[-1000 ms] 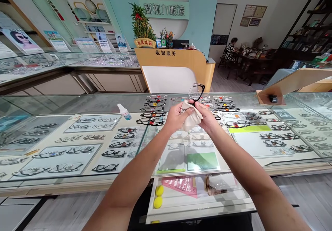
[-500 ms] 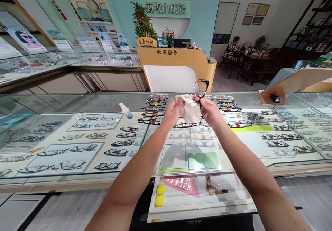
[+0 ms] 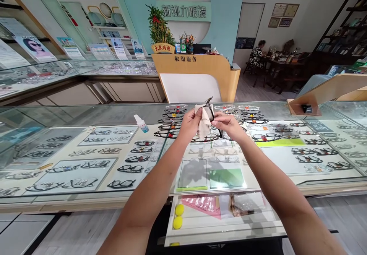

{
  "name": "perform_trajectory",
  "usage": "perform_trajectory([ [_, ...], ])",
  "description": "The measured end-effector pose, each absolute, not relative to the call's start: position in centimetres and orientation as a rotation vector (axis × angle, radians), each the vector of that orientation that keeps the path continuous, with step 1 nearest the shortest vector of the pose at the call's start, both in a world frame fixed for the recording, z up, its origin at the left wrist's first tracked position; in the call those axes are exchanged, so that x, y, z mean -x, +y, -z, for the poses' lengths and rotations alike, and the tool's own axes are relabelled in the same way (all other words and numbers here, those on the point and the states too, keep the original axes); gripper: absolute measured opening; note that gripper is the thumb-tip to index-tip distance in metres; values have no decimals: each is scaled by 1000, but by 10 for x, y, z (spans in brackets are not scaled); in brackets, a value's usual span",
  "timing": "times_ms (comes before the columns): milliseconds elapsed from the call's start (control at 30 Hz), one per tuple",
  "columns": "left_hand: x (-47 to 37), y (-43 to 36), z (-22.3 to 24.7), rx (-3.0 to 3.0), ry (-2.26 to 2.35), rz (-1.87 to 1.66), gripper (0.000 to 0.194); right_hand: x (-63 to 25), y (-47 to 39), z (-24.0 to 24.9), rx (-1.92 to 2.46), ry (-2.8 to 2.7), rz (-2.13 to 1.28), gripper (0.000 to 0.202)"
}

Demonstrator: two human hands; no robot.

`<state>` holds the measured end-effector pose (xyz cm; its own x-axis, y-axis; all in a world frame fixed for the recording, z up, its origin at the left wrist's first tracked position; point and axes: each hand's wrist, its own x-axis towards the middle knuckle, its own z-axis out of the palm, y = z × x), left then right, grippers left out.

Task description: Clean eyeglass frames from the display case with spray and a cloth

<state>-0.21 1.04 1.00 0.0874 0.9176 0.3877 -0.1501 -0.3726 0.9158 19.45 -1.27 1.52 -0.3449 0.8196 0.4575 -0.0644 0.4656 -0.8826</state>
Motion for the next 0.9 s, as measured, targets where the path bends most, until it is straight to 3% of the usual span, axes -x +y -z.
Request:
perform_trajectory([
  [300,10,12,-16,-1368,589,-1294,56,-197,-9,-10,648,-1539,-1205,32],
  [433,10,4,-22,-1448,600,-1218,59,-197,-8,-6,674,-1491,-1249,34],
  [767,-2,-9,-24,-1474,734,-1456,61,-193,-16,-15,620,-1577,-1392,40],
  [900,5,-5,-20,-1490,688,-1359,65,-193,-17,-13,628,-1565,-1473,43],
])
